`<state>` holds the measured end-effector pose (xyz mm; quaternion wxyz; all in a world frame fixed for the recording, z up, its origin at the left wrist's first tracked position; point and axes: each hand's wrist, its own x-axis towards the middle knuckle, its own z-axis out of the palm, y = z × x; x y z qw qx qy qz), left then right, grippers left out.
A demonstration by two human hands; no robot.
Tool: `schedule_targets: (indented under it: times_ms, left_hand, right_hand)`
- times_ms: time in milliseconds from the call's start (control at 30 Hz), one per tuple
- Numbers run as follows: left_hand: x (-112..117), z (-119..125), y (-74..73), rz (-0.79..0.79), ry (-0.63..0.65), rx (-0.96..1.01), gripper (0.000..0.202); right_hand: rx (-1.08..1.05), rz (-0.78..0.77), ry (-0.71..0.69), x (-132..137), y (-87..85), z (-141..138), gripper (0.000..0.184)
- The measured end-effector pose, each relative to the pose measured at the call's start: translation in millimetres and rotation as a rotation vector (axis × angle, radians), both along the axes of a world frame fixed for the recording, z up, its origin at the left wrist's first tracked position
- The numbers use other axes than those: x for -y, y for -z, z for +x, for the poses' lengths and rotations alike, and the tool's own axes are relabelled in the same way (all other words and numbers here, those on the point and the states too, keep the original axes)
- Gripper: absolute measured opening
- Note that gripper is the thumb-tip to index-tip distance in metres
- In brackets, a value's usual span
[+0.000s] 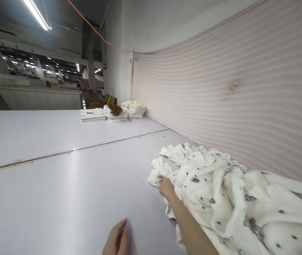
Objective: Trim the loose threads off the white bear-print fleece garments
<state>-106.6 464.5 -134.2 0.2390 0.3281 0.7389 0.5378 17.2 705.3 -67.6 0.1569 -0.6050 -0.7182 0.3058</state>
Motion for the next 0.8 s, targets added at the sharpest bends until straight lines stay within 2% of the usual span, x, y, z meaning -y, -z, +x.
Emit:
schedule_targets:
  times_ms: [100,200,267,333,433,533,633,733,800]
  left_hand:
    - [-23.5,-7.5,-44.2,-0.032,0.077,-0.007,0.041]
    - [-60.3,-8.3,-69.6,-0.026,0.166,-0.063,0.041]
    - [-81.4,-1.5,-73.3,-0.031,0.239,-0.128,0.037]
    - [-93.4,9.8,-69.3,-0.051,0.322,-0.185,0.034]
    - [-92.7,25.4,-58.4,-0.126,0.393,-0.198,0.023]
    - [-72.2,23.4,-53.3,-0.196,0.289,-0.129,0.019]
    - [-28.8,1.9,-60.3,-0.172,0.089,-0.017,0.025]
    - [33.8,-19.3,-75.8,-0.091,0.035,0.152,0.022]
    - [77.2,-29.5,-86.5,-0.028,0.086,0.289,0.02]
  right_hand:
    - [-0.014,-0.002,-0.031,34.4,13.5,5.9,0.027]
    - [-0.083,0.01,-0.062,67.4,23.3,13.7,0.027]
    - [-0.145,0.019,-0.077,88.6,30.3,19.5,0.026]
    - [-0.209,0.025,-0.08,108.6,37.0,25.2,0.029]
    - [-0.292,0.025,-0.091,132.8,41.1,34.7,0.039]
    - [-0.334,0.013,-0.139,148.4,35.0,47.1,0.046]
    - [-0.348,0.003,-0.208,158.5,28.0,50.6,0.052]
    - [-0.443,0.034,-0.184,179.1,29.4,19.5,0.06]
    - [-0.511,-0.054,-0.286,211.5,28.7,-22.8,0.063]
